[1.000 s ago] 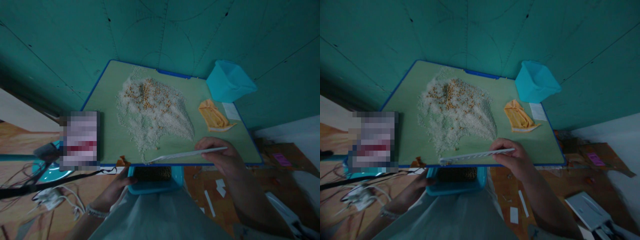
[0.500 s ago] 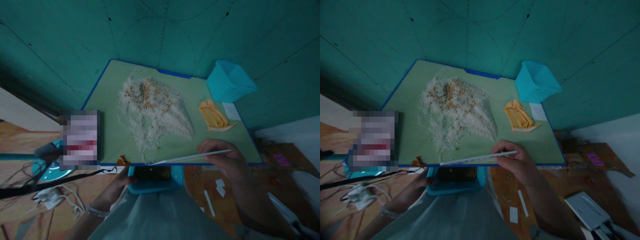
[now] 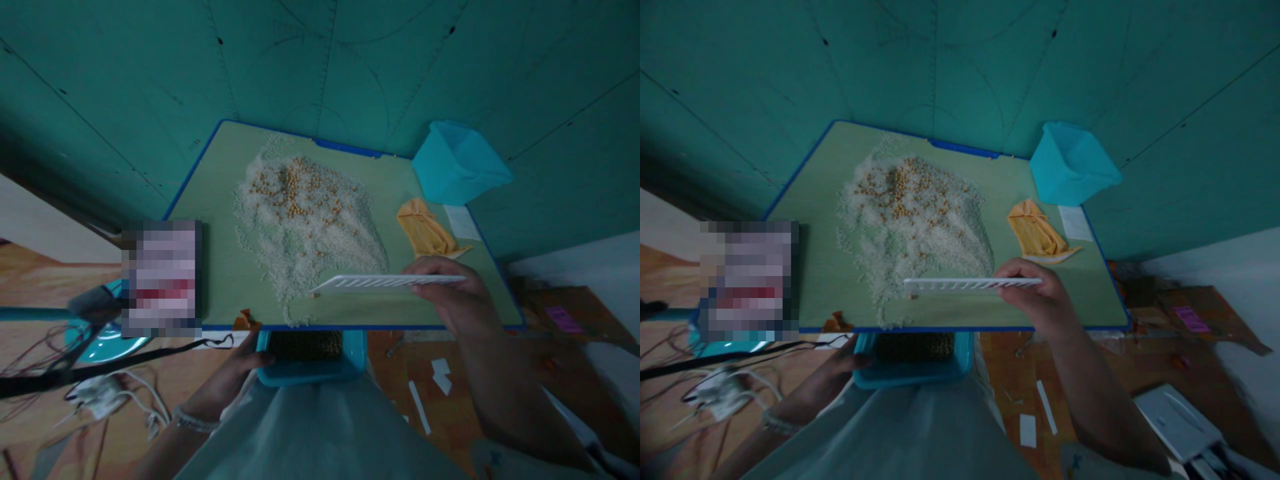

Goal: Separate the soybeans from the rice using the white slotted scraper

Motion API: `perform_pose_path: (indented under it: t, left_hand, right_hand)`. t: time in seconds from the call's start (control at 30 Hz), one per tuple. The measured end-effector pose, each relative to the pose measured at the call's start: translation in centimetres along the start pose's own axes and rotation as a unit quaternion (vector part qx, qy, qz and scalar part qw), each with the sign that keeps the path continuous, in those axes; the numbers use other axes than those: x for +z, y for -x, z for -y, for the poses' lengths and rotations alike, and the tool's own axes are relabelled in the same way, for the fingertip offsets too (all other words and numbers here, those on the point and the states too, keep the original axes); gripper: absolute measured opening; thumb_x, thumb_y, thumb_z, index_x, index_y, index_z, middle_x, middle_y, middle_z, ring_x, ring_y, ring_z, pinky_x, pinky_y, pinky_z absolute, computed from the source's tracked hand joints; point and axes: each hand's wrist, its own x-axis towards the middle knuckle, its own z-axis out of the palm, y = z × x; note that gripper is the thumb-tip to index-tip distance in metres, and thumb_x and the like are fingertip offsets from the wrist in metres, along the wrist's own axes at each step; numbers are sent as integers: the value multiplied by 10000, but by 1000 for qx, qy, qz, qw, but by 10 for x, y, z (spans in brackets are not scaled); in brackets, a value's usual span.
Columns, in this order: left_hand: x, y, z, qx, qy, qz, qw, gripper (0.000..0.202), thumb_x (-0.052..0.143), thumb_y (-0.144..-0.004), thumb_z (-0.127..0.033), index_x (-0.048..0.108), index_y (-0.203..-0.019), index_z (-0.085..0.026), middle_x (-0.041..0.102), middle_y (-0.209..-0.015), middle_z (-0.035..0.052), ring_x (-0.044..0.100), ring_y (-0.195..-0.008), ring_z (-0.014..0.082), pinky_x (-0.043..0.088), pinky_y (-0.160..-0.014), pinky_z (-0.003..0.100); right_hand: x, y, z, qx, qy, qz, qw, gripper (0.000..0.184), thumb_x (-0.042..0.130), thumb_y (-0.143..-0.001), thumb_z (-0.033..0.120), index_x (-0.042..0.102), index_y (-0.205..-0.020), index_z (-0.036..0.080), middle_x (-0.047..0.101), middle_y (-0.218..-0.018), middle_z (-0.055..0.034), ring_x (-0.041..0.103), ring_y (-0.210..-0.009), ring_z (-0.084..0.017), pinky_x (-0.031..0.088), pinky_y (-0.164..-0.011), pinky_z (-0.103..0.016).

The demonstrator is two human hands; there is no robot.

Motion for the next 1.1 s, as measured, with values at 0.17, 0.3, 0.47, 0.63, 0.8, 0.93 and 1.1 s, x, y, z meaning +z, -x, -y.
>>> perform_pose_path:
  t: [0.17,0.3,0.47,0.63,0.8,0.93,1.1]
  left_hand:
    - [1,-1,2,1,8,10,1000,481,624,-642,-97,641,-1102,-238,736,-1062,29,588,-1080,305,385,-960,433]
    - [-2,-4,4,9,3,18,1000,466,635,-638,-103,656,-1082,-242,715,-1115,25,556,-1123,309,367,-979,433]
    - [-4,-6,4,14,-6,15,1000,451,641,-628,-86,684,-1032,-282,707,-1133,-11,528,-1160,290,348,-995,393]
    - [-4,-4,4,8,-6,6,1000,451,627,-654,-93,668,-1070,-261,734,-1064,9,587,-1079,293,371,-964,403]
    - [-4,-2,6,5,8,7,1000,455,628,-653,-96,668,-1068,-279,751,-1005,3,609,-1044,281,415,-908,377]
    - [-4,-3,6,6,8,5,1000,429,634,-639,-86,699,-1006,-300,767,-926,-22,606,-1044,268,421,-884,344]
    - [1,-2,0,4,16,0,1000,389,641,-600,-87,726,-934,-268,766,-944,1,598,-1051,301,420,-899,386]
  right_hand:
    - [-2,1,1,-16,-19,26,999,43,688,-649,239,651,-639,259,607,-639,0,541,-651,-174,413,-581,-300]
    - [-3,2,2,-34,-28,55,997,33,680,-684,247,668,-667,273,618,-648,3,555,-658,-172,426,-620,-312]
    - [-5,0,2,-37,-12,72,997,29,684,-682,285,672,-658,273,629,-656,-11,568,-666,-189,436,-618,-329]
    - [-4,-3,3,-49,-21,89,995,11,679,-686,277,675,-676,275,632,-659,-3,570,-668,-183,441,-633,-328]
    - [-4,1,4,-42,-32,91,994,23,693,-671,273,674,-662,263,629,-654,-6,572,-681,-188,440,-651,-332]
    - [-4,9,5,-20,-43,82,996,30,696,-680,285,677,-673,262,627,-667,-4,568,-695,-186,430,-670,-331]
    - [-7,15,3,-24,-25,94,995,50,671,-702,298,673,-672,257,625,-669,-17,574,-692,-192,447,-661,-339]
